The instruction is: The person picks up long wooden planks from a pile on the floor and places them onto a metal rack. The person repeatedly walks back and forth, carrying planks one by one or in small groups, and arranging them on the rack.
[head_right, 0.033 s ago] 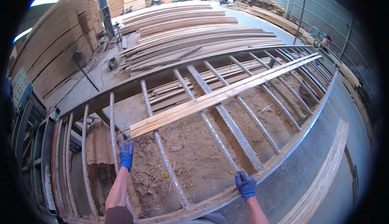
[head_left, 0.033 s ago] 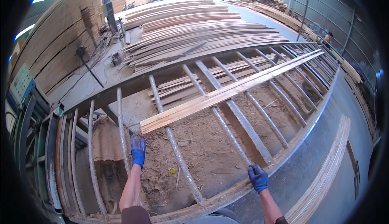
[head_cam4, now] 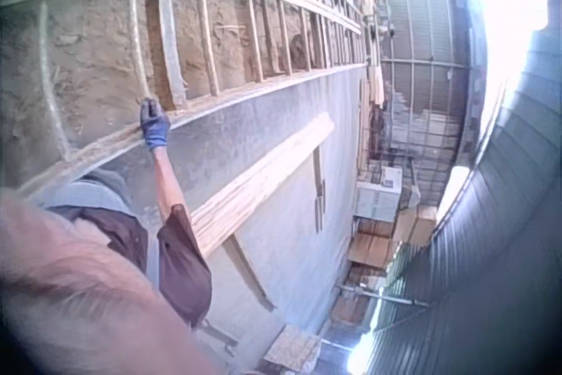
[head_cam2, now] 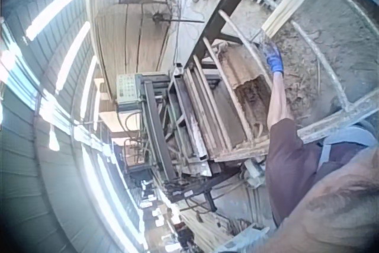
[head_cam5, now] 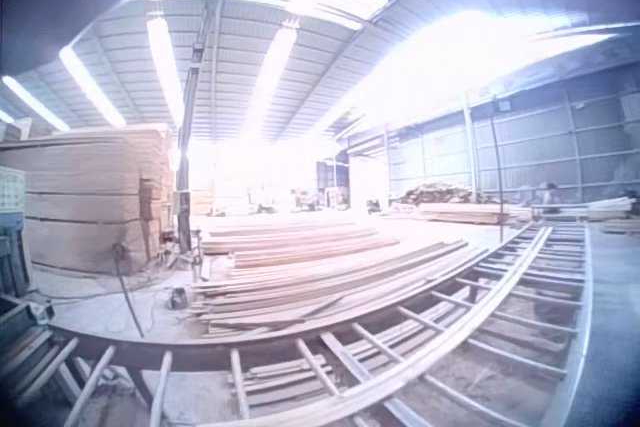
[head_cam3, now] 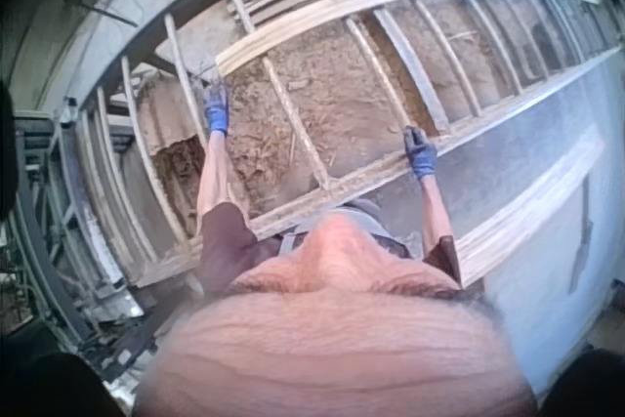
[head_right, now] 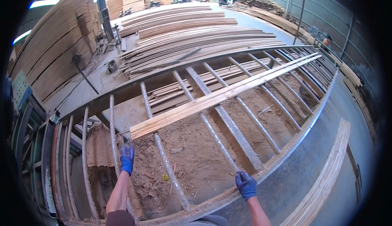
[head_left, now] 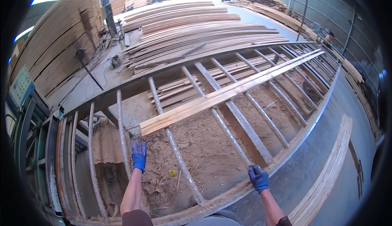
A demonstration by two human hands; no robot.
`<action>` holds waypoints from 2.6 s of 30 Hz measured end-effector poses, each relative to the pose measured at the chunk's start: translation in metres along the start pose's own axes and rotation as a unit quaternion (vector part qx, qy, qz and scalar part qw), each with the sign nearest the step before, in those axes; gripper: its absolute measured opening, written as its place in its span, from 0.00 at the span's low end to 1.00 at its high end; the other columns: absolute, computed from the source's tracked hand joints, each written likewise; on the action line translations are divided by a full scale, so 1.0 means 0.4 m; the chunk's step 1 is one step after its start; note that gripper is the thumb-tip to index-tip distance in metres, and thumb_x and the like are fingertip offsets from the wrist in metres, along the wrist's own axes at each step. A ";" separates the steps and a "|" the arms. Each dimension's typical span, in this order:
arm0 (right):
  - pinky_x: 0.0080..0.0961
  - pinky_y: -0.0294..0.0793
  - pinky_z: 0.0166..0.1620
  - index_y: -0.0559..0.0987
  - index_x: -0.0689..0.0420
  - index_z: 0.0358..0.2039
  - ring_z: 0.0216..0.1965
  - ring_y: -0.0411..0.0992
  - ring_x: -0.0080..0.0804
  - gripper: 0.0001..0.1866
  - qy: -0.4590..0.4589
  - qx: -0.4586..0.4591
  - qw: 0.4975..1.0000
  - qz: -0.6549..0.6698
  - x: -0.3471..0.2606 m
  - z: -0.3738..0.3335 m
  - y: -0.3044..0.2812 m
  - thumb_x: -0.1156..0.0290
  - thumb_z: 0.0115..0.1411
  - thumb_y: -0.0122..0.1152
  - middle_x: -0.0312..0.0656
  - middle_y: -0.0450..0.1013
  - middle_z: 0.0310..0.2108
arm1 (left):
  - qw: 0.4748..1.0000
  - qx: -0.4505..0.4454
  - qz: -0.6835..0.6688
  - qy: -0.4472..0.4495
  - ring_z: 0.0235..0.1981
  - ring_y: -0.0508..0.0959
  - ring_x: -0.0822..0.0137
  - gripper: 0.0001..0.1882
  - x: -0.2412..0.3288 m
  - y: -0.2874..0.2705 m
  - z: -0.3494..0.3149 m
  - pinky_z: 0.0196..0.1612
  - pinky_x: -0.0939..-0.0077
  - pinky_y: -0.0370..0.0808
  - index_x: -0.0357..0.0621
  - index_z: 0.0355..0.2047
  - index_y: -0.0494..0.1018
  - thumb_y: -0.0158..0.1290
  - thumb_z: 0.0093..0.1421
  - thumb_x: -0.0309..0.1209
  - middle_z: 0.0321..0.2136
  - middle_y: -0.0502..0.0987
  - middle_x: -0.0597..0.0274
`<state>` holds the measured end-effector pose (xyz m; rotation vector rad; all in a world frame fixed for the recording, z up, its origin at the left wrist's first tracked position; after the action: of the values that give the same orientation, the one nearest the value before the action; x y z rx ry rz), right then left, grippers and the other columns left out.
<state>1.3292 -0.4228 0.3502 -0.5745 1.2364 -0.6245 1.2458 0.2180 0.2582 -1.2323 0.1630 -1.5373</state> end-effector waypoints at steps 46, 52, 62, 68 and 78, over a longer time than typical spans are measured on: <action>0.30 0.72 0.30 0.75 0.52 0.44 0.27 0.76 0.33 0.16 0.738 0.177 0.485 0.435 0.020 -1.673 0.085 0.57 0.64 0.46 0.43 0.79 0.36 | 0.481 -0.716 -0.209 0.461 0.38 0.80 0.51 0.20 1.318 -0.011 -0.761 0.41 0.64 0.77 0.40 0.48 0.74 0.54 0.59 0.39 0.39 0.79 0.46; 0.27 0.73 0.29 0.75 0.53 0.43 0.28 0.77 0.32 0.17 0.716 0.177 0.510 0.443 0.075 -1.727 0.051 0.56 0.63 0.49 0.43 0.79 0.35 | 0.499 -0.728 -0.211 0.420 0.39 0.81 0.52 0.21 1.295 -0.031 -0.874 0.41 0.65 0.77 0.42 0.48 0.74 0.55 0.59 0.42 0.40 0.79 0.47; 0.32 0.73 0.34 0.75 0.52 0.46 0.31 0.77 0.33 0.20 0.710 0.169 0.498 0.468 0.093 -1.893 0.038 0.53 0.65 0.44 0.41 0.79 0.39 | 0.468 -0.757 -0.131 0.436 0.41 0.80 0.52 0.23 1.337 -0.116 -1.072 0.44 0.64 0.76 0.44 0.50 0.73 0.52 0.60 0.46 0.42 0.79 0.49; 0.33 0.73 0.37 0.75 0.52 0.46 0.34 0.76 0.35 0.19 0.708 0.217 0.446 0.503 0.041 -2.016 0.079 0.54 0.65 0.44 0.42 0.79 0.40 | 0.432 -0.760 -0.114 0.472 0.41 0.79 0.50 0.23 1.360 -0.134 -1.180 0.44 0.62 0.75 0.44 0.49 0.74 0.51 0.60 0.45 0.41 0.78 0.47; 0.34 0.73 0.37 0.73 0.50 0.49 0.35 0.77 0.38 0.18 0.696 0.242 0.389 0.552 0.018 -2.162 0.164 0.56 0.64 0.46 0.44 0.79 0.40 | 0.405 -0.776 -0.091 0.475 0.42 0.80 0.52 0.22 1.408 -0.211 -1.283 0.45 0.65 0.75 0.41 0.50 0.73 0.52 0.60 0.42 0.43 0.78 0.48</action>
<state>0.4992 -0.4366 0.0984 1.7110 2.3575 -0.0718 0.8884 -0.4401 0.4220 -1.2899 2.8637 -1.9476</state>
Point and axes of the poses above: each hand's wrist, its own z-axis towards the middle knuckle, its own y-axis out of the palm, x = y × z, the point moved 3 cm from there along z, towards the middle knuckle
